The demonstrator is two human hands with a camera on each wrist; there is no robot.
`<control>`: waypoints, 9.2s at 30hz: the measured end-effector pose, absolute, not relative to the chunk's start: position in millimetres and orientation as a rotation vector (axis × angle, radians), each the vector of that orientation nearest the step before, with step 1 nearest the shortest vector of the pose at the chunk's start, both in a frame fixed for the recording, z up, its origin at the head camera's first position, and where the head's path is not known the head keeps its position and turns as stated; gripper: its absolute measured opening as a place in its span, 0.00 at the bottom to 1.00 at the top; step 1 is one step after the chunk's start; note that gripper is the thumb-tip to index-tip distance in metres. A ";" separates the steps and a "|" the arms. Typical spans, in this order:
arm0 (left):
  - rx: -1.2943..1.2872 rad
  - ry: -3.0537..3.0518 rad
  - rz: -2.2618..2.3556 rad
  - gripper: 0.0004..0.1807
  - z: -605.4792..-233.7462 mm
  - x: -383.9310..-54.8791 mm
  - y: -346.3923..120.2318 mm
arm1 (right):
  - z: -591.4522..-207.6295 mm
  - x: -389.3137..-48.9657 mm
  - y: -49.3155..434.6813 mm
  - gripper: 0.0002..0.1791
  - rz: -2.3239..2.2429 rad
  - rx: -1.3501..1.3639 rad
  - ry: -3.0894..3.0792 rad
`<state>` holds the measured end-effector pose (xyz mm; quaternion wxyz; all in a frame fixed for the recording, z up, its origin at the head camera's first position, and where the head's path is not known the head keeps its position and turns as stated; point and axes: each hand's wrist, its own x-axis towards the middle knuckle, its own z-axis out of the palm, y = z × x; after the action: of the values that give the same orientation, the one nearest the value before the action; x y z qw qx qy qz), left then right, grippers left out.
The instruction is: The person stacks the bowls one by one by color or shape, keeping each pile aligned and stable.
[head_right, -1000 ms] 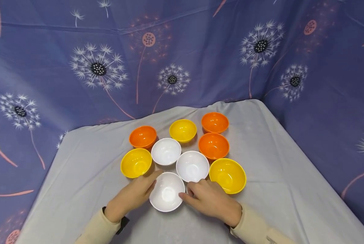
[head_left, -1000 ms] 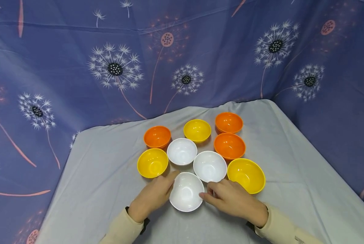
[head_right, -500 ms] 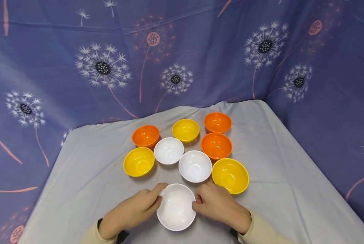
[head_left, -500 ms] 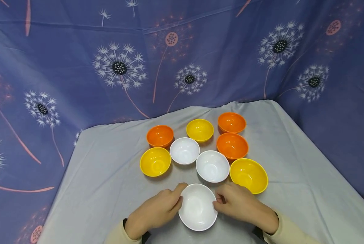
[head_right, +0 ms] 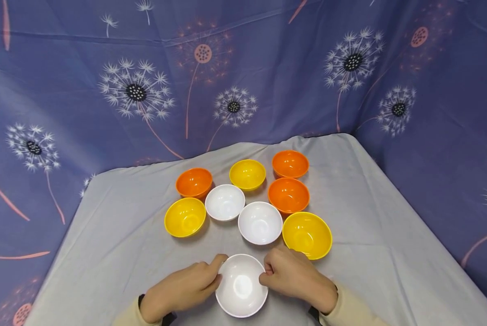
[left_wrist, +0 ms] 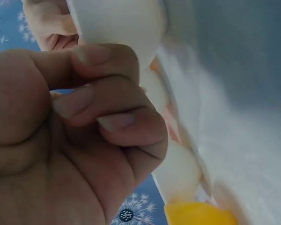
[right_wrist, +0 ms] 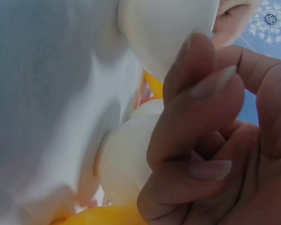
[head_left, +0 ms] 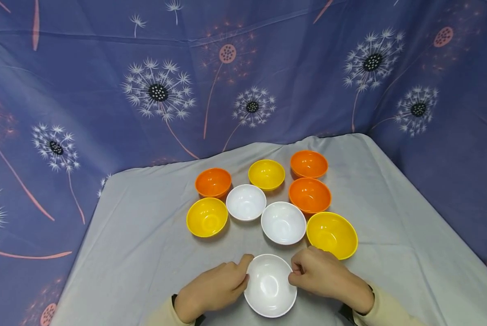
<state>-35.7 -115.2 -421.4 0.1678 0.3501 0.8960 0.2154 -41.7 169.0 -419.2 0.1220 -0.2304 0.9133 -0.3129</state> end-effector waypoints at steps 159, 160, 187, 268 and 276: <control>1.131 2.312 0.864 0.66 -438.5 -49.8 -122.3 | -425.6 -58.7 180.2 0.24 -1.719 -0.307 2.064; 1.127 2.303 0.867 0.65 -438.6 -50.5 -122.4 | -426.1 -58.4 180.7 0.23 -1.713 -0.316 2.067; 1.025 2.278 0.833 0.61 -436.4 -50.1 -123.5 | -436.2 -52.5 179.6 0.11 -1.571 -0.613 2.131; 1.177 2.392 0.837 0.60 -444.6 -56.6 -124.9 | -448.7 -42.6 160.7 0.16 -1.084 -0.809 2.557; 1.191 2.355 0.864 0.58 -442.0 -57.0 -125.4 | -445.8 -41.8 160.9 0.18 -1.076 -0.740 2.479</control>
<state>-57.0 -125.4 -442.0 0.1813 0.4217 0.8341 0.3059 -41.8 160.9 -445.8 0.1693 -0.2602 0.8720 -0.3784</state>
